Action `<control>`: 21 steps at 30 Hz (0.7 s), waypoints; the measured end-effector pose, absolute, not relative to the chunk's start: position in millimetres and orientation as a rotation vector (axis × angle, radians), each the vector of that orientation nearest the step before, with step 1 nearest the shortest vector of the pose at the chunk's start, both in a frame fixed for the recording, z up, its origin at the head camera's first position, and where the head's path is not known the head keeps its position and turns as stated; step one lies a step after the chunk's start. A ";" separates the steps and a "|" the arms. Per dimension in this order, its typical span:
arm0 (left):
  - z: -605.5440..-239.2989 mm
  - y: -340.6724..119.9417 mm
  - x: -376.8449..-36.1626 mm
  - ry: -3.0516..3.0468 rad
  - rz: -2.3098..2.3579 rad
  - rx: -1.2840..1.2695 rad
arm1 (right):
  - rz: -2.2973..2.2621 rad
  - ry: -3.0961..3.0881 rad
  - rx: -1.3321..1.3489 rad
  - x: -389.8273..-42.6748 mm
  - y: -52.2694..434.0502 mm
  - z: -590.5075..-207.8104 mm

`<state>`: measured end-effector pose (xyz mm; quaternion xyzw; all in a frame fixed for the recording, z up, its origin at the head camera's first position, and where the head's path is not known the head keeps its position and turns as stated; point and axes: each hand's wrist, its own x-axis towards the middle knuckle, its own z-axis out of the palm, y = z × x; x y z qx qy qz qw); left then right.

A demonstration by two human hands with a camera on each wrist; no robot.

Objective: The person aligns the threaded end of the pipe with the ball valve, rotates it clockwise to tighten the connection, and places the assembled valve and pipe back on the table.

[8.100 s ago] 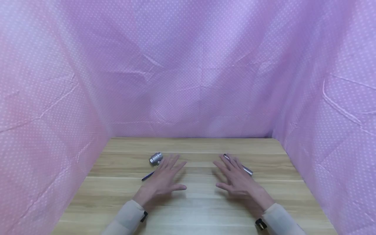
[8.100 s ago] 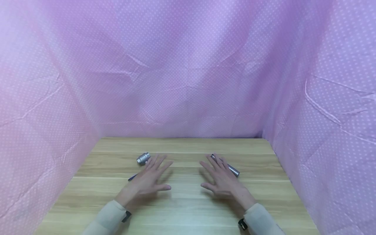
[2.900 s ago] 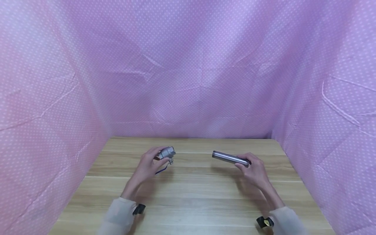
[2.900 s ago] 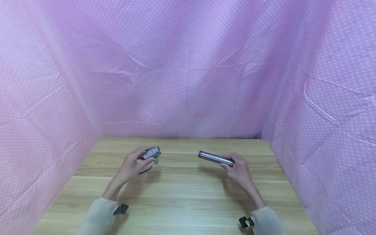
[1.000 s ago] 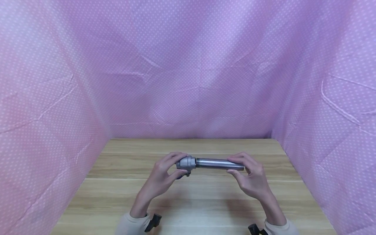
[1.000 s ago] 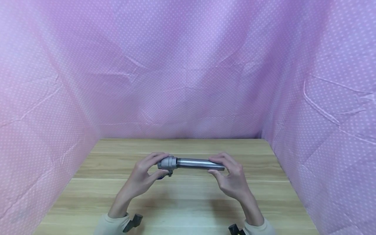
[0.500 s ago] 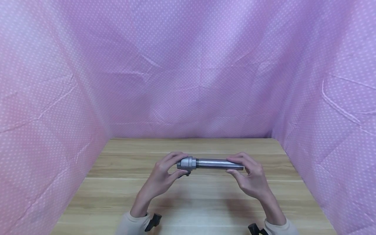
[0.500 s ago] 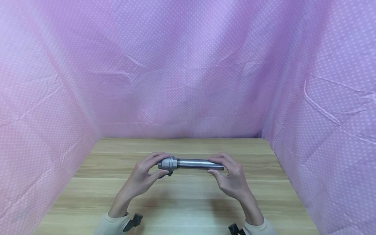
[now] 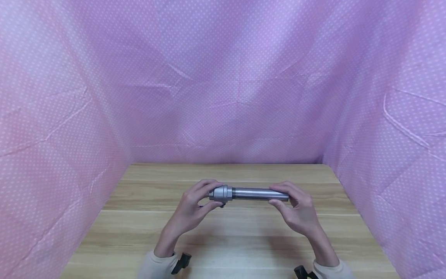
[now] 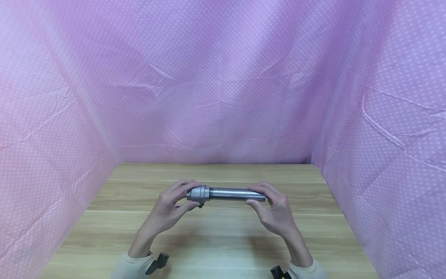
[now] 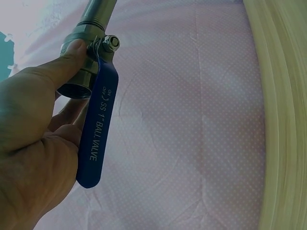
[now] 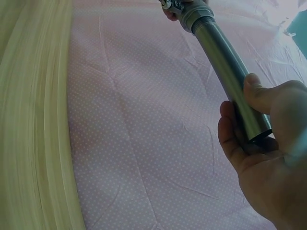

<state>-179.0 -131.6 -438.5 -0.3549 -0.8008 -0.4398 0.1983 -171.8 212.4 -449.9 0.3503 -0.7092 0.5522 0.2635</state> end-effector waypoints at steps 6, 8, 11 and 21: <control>-437.2 -132.0 -178.4 -2.228 -1.220 -0.991 | 1.539 -1.998 0.902 -168.9 213.6 -449.9; -437.5 -133.0 -178.9 -2.218 -1.216 -0.992 | 1.564 -2.021 0.920 -168.0 214.6 -449.6; -438.2 -134.3 -180.0 -2.208 -1.212 -0.991 | 1.612 -2.035 0.949 -166.8 215.6 -448.8; -438.8 -136.1 -180.9 -2.202 -1.142 -1.003 | 1.645 -2.028 0.901 -166.5 216.5 -449.4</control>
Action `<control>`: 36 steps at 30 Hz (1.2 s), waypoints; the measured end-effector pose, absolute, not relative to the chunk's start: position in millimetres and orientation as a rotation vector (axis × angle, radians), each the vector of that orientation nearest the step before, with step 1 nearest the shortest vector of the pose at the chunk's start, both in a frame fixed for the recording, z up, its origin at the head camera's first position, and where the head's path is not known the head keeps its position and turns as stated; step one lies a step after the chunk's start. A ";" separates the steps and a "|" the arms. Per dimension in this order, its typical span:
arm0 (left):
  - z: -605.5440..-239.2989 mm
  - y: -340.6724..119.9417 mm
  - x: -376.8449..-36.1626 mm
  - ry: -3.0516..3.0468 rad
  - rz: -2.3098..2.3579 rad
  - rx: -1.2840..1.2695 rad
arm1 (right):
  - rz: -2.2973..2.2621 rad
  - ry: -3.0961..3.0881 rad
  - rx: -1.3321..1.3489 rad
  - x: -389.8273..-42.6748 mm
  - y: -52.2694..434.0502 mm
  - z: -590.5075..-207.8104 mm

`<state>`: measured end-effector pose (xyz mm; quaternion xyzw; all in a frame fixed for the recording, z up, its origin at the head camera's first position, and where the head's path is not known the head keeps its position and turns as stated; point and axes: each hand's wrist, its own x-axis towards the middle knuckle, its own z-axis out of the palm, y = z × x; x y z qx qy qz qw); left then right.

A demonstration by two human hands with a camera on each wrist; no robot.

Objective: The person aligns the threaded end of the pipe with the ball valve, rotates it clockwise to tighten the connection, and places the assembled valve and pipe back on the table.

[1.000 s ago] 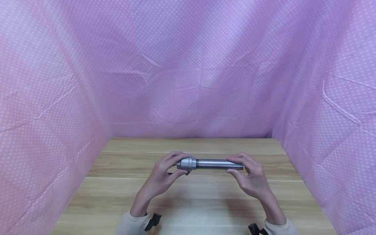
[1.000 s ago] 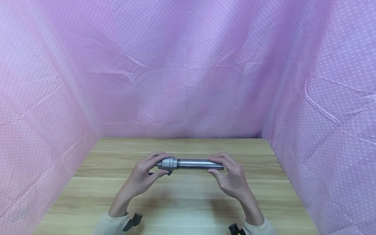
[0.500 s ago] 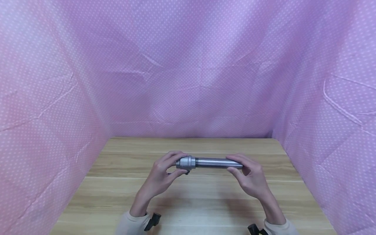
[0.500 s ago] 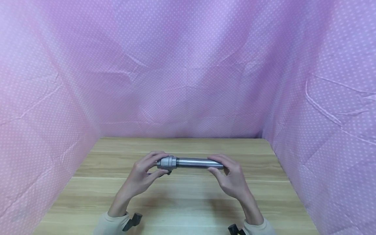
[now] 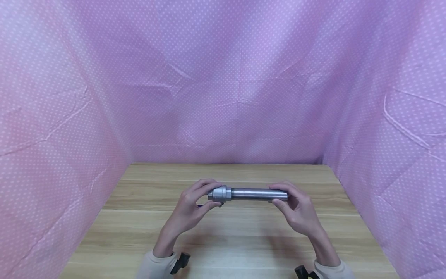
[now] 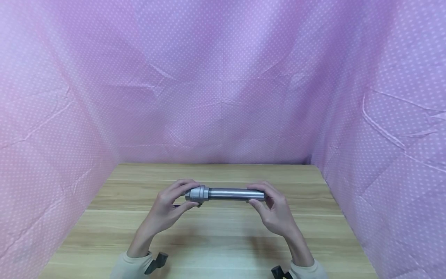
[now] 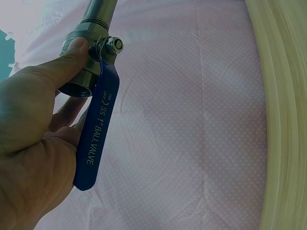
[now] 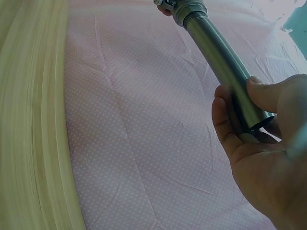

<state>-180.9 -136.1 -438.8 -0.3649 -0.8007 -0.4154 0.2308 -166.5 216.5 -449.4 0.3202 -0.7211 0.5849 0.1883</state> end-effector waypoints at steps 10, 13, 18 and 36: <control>-437.2 -136.7 -182.6 -2.187 -1.156 -0.985 | 1.662 -2.025 0.905 -168.7 215.1 -446.6; -436.9 -137.3 -181.9 -2.187 -1.157 -0.983 | 1.670 -2.014 0.914 -168.4 214.0 -446.3; -436.7 -138.0 -179.7 -2.153 -1.137 -1.000 | 1.664 -2.023 0.885 -167.2 212.0 -446.4; -437.6 -136.0 -180.0 -2.154 -1.139 -0.994 | 1.731 -1.993 0.902 -165.1 214.1 -447.8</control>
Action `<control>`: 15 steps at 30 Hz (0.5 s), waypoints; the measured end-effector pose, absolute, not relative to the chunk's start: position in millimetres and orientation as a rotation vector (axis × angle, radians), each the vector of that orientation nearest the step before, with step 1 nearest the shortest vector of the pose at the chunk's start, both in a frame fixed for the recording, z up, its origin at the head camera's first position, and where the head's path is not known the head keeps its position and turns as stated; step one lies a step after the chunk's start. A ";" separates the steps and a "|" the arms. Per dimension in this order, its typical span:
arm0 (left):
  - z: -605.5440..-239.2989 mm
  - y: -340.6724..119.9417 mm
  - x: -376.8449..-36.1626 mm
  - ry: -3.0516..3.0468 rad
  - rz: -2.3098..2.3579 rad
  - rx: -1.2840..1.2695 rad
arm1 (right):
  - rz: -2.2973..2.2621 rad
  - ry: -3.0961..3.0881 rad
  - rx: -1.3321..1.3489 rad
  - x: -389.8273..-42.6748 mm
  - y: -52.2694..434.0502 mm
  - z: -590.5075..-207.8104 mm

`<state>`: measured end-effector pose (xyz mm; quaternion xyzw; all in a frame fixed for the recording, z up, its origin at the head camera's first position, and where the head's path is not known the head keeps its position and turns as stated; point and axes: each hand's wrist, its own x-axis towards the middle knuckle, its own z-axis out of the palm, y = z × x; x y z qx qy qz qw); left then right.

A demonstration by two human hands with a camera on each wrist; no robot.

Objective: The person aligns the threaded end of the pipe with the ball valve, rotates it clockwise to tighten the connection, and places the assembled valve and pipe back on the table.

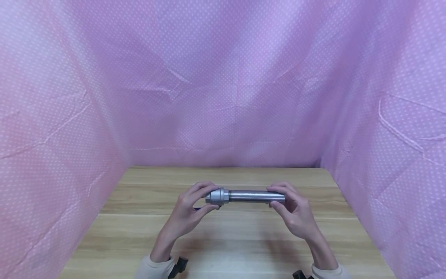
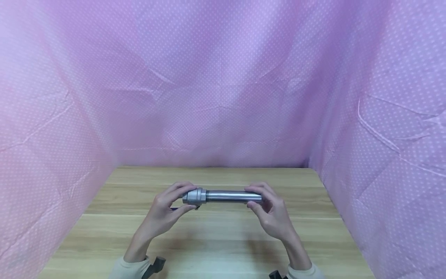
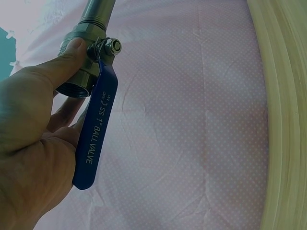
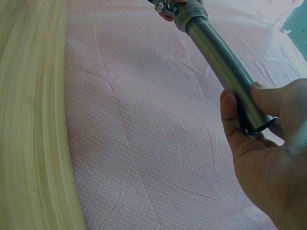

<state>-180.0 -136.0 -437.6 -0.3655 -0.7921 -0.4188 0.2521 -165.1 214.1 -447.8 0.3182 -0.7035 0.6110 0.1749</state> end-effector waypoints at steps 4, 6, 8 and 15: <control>-437.5 -136.0 -179.9 -2.148 -1.144 -1.002 | 1.751 -1.921 0.940 -166.7 213.5 -450.1; -437.4 -135.7 -180.3 -2.149 -1.149 -1.001 | 1.738 -1.899 0.950 -167.9 213.5 -450.8; -437.4 -135.4 -180.3 -2.149 -1.153 -0.997 | 1.713 -1.908 0.937 -168.6 213.7 -451.0; -437.9 -137.0 -180.7 -2.158 -1.148 -0.970 | 1.747 -1.928 0.971 -167.7 213.1 -449.6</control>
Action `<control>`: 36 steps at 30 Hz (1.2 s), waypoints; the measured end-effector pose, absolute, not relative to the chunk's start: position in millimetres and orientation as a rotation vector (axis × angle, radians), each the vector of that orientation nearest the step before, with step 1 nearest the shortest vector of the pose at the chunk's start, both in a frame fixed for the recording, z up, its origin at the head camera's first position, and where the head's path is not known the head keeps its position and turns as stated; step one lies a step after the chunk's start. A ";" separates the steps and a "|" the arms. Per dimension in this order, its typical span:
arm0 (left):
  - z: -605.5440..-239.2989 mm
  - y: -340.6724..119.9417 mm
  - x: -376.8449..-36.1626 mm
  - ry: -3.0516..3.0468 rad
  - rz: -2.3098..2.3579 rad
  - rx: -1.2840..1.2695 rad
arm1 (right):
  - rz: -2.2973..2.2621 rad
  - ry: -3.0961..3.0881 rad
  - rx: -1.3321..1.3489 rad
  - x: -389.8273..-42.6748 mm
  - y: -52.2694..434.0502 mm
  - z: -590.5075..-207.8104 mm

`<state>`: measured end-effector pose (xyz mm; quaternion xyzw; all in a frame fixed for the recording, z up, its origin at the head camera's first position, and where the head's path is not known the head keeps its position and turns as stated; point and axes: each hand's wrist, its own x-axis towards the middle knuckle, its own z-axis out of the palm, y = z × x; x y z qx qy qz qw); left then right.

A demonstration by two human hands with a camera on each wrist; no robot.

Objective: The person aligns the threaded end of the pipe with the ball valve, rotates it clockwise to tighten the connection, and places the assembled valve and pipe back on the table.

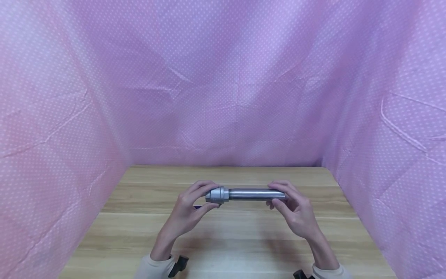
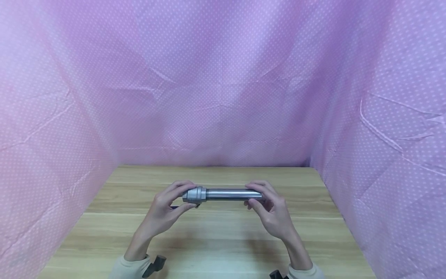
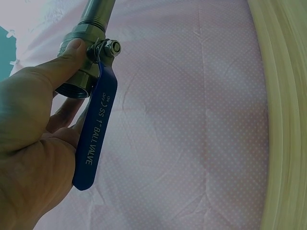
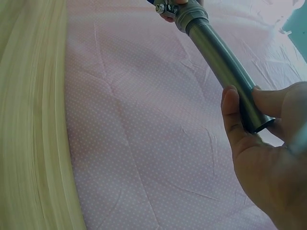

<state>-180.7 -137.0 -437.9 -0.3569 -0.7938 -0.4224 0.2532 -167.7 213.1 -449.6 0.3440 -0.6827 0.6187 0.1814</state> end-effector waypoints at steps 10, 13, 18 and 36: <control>-437.3 -137.1 -179.5 -2.137 -1.144 -0.995 | 1.745 -1.976 0.931 -164.8 216.2 -446.9; -437.7 -137.2 -179.7 -2.134 -1.144 -1.002 | 1.699 -1.998 0.893 -164.3 216.5 -446.6; -437.6 -137.8 -179.1 -2.140 -1.153 -0.995 | 1.627 -2.008 0.852 -164.1 215.4 -447.3; -436.7 -138.1 -178.6 -2.159 -1.172 -0.992 | 1.699 -1.922 0.922 -166.1 217.4 -445.3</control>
